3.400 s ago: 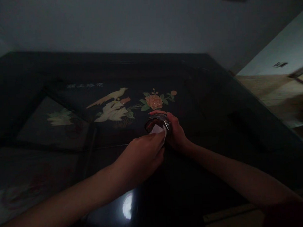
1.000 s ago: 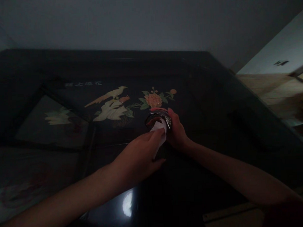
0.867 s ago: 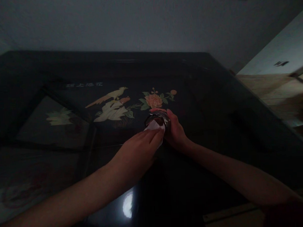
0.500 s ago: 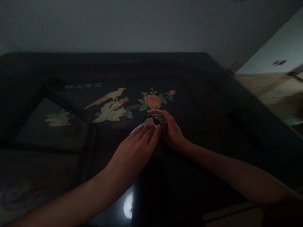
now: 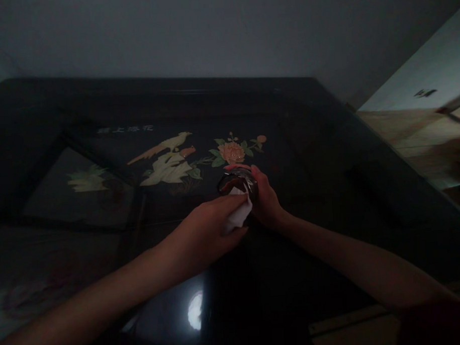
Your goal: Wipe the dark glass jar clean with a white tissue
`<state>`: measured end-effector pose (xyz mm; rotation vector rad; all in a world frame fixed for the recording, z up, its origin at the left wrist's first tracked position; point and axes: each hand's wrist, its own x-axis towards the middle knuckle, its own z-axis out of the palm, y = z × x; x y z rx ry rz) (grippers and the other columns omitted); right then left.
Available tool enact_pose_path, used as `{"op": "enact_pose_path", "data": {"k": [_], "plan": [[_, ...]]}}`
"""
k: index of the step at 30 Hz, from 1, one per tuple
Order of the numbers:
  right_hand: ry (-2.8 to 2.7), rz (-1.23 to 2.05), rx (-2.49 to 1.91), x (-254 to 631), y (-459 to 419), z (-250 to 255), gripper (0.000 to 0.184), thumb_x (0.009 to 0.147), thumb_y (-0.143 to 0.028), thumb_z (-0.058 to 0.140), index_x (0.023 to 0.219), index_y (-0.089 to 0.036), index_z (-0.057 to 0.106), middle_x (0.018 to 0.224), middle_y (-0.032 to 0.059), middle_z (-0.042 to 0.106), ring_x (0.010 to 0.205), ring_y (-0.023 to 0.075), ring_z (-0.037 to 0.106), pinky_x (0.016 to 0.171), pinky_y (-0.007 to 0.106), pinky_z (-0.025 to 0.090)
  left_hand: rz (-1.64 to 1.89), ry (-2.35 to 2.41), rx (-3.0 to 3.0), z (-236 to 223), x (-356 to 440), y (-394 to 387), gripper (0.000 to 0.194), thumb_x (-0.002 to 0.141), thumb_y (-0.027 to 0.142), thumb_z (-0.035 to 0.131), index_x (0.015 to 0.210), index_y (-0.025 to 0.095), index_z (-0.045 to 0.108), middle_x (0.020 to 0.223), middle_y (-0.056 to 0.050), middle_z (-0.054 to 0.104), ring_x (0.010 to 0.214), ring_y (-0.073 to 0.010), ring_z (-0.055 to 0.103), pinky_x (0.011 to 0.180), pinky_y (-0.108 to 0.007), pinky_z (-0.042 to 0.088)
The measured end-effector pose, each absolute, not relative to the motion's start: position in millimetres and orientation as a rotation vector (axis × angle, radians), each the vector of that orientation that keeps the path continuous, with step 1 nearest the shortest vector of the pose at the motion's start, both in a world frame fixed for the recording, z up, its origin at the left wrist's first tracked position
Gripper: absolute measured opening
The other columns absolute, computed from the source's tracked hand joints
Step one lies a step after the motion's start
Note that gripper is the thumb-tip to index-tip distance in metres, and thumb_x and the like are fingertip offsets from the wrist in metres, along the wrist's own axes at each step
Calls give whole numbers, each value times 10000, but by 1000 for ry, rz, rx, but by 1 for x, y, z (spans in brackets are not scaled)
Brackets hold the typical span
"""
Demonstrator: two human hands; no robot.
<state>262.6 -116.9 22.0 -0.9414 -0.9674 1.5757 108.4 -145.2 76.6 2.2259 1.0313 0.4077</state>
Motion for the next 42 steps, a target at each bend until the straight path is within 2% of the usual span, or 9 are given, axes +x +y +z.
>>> {"op": "enact_pose_path", "data": {"k": [4,7,15,22,26,30,36,39,42], "plan": [[-948,1581,-959,261,-116,24,420,885,-566,352,1015,-253,598,747,25,672,705,206,631,685,357,498,472,1024,2407,66,111,-147,486,799,92,540,1279,167,512,1245,-98,628,1128,-198,604,954,-316,495],[-958,1575,-920,260,-116,23,413,882,-568,367,1014,-249,595,755,21,676,711,206,634,705,363,507,409,1049,2548,64,111,-148,511,801,6,442,1285,158,507,1201,-100,654,1076,-183,634,925,-312,521],[-1023,1524,-906,261,-116,16,408,886,-560,391,1035,-247,607,922,22,688,846,192,630,795,346,509,317,1089,2990,71,110,-147,349,861,30,418,1147,84,610,1166,-157,668,1152,-231,601,1010,-367,477],[-1003,1547,-915,260,-116,18,402,867,-584,414,1020,-262,599,915,21,680,847,193,637,795,354,505,249,1177,3122,61,114,-153,375,863,24,378,1163,17,603,1231,-203,628,1190,-263,575,1012,-370,470],[-1067,1496,-949,261,-117,17,424,867,-600,415,1031,-261,610,885,24,672,877,201,625,789,348,497,166,1124,3013,66,115,-156,386,844,17,382,1171,20,587,1213,-201,639,1144,-256,606,997,-373,471],[-1112,1512,-917,262,-118,16,431,878,-599,400,1042,-265,616,843,16,666,804,189,624,772,345,493,134,1106,2681,76,114,-153,431,794,-9,409,1181,92,570,1114,-131,693,1012,-213,663,934,-354,504],[-1017,1568,-973,262,-117,22,443,857,-608,388,1012,-263,619,751,20,652,719,204,625,702,363,503,515,1013,2035,75,112,-143,382,885,82,371,1177,172,601,1139,-55,693,998,-164,661,857,-269,526],[-1003,1564,-970,262,-116,21,434,857,-600,390,1011,-262,615,763,22,656,735,209,630,700,362,505,524,1015,2004,76,111,-142,391,882,80,372,1180,181,604,1130,-51,696,1002,-170,656,859,-269,523],[-1066,1524,-965,263,-116,18,430,873,-590,382,1022,-263,618,787,16,660,763,205,630,720,351,501,339,1036,2137,81,109,-143,393,846,51,402,1150,192,608,1058,-32,714,939,-164,674,832,-261,526]]}}
